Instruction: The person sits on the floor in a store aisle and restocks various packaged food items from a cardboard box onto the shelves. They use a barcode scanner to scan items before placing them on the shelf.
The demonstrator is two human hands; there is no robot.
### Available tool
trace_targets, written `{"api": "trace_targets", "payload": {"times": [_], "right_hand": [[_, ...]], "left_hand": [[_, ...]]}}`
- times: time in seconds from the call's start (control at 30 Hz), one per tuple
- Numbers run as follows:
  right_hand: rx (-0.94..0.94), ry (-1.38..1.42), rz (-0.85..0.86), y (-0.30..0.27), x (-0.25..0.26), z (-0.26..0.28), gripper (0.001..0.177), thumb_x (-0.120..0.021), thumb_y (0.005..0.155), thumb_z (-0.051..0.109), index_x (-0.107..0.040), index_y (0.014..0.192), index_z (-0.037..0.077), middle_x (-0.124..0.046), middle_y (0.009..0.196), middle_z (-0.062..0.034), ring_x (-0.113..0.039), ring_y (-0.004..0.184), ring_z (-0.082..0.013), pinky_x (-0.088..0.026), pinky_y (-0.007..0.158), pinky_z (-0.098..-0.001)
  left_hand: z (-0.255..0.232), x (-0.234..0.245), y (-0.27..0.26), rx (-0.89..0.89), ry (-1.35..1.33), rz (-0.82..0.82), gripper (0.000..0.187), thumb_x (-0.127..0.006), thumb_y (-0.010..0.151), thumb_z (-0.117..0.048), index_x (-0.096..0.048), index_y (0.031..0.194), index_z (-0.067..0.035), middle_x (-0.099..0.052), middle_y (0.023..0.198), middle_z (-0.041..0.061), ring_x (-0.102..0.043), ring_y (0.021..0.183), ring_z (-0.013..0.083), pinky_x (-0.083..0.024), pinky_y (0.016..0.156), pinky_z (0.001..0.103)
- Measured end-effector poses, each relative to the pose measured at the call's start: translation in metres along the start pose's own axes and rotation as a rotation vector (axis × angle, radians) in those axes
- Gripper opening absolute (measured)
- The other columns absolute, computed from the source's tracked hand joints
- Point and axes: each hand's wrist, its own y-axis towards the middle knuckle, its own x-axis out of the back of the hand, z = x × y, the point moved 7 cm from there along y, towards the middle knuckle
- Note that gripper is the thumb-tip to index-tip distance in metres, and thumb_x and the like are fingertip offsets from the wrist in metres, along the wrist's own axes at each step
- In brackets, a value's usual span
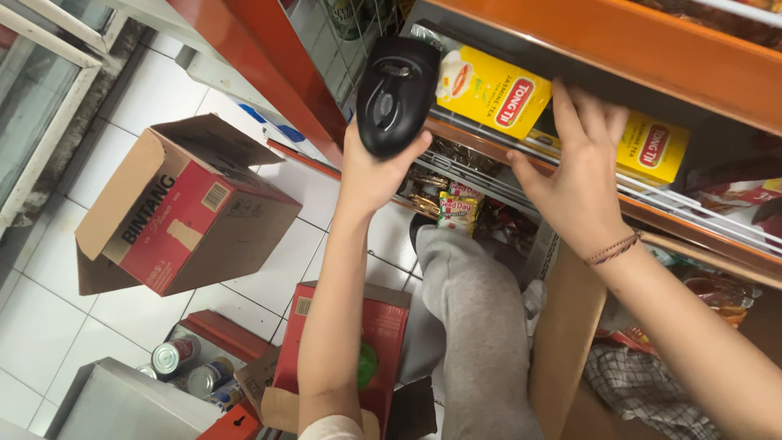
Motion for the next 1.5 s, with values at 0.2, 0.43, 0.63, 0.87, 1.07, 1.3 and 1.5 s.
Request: {"api": "trace_targets", "payload": {"times": [0.2, 0.43, 0.63, 0.87, 1.07, 1.3, 1.5], "right_hand": [[-0.009, -0.059, 0.028, 0.006, -0.009, -0.005, 0.074, -0.084, 0.087, 0.014, -0.049, 0.147, -0.011, -0.048, 0.144, -0.0272, -0.041, 0.128, -0.0460, -0.039, 0.113, -0.0540], [-0.024, -0.150, 0.120, 0.003, -0.018, -0.003, 0.067, -0.081, 0.085, 0.019, -0.056, 0.141, -0.008, -0.051, 0.143, -0.0219, -0.043, 0.127, -0.0432, -0.037, 0.103, -0.0552], [0.017, -0.228, 0.111, -0.005, -0.015, 0.001, 0.051, -0.072, 0.094, 0.006, -0.058, 0.142, -0.005, -0.052, 0.151, -0.0168, -0.045, 0.135, -0.0416, -0.037, 0.114, -0.0528], [0.081, -0.419, 0.074, -0.009, -0.012, 0.007, 0.063, -0.070, 0.081, 0.000, -0.065, 0.143, 0.005, -0.057, 0.147, -0.0187, -0.049, 0.138, -0.0386, -0.037, 0.114, -0.0541], [0.112, -0.359, 0.049, -0.005, -0.009, 0.008, 0.057, -0.067, 0.078, -0.003, -0.069, 0.134, 0.004, -0.063, 0.137, -0.0156, -0.060, 0.129, -0.0390, -0.046, 0.112, -0.0499], [0.103, -0.217, 0.029, -0.008, -0.008, 0.005, 0.048, -0.060, 0.082, -0.007, -0.068, 0.129, -0.004, -0.063, 0.135, -0.0196, -0.061, 0.127, -0.0406, -0.051, 0.106, -0.0469], [0.127, -0.205, -0.009, -0.007, -0.011, 0.008, 0.041, -0.064, 0.084, -0.004, -0.066, 0.125, -0.002, -0.063, 0.131, -0.0183, -0.058, 0.130, -0.0390, -0.048, 0.110, -0.0461]], "left_hand": [[-0.004, -0.006, 0.017, -0.136, 0.073, 0.054, 0.056, -0.086, 0.083, -0.004, -0.058, 0.132, 0.000, -0.064, 0.128, 0.011, -0.065, 0.117, 0.0195, -0.052, 0.106, 0.032], [0.006, -0.013, 0.029, -0.105, 0.182, 0.017, 0.063, -0.087, 0.079, -0.005, -0.058, 0.135, 0.000, -0.067, 0.130, 0.011, -0.069, 0.119, 0.0232, -0.054, 0.106, 0.034], [0.008, -0.012, 0.024, -0.144, 0.231, -0.019, 0.064, -0.086, 0.075, -0.004, -0.059, 0.132, 0.002, -0.065, 0.130, 0.014, -0.068, 0.119, 0.0275, -0.052, 0.105, 0.034], [0.011, -0.012, 0.027, -0.116, 0.251, -0.017, 0.055, -0.086, 0.077, -0.004, -0.063, 0.127, 0.002, -0.068, 0.125, 0.012, -0.071, 0.114, 0.0252, -0.054, 0.102, 0.034], [0.010, -0.016, 0.030, -0.138, 0.241, -0.050, 0.056, -0.087, 0.075, -0.004, -0.063, 0.125, 0.001, -0.067, 0.126, 0.013, -0.071, 0.113, 0.0256, -0.054, 0.101, 0.034], [0.018, -0.012, 0.024, 0.069, 0.283, -0.047, 0.054, -0.085, 0.075, -0.010, -0.065, 0.123, 0.000, -0.077, 0.114, 0.013, -0.075, 0.106, 0.0198, -0.057, 0.098, 0.031], [-0.002, -0.018, 0.014, -0.108, 0.289, -0.045, 0.076, -0.087, 0.075, -0.005, -0.052, 0.142, 0.002, -0.071, 0.127, 0.016, -0.068, 0.119, 0.0219, -0.051, 0.104, 0.032]]}}
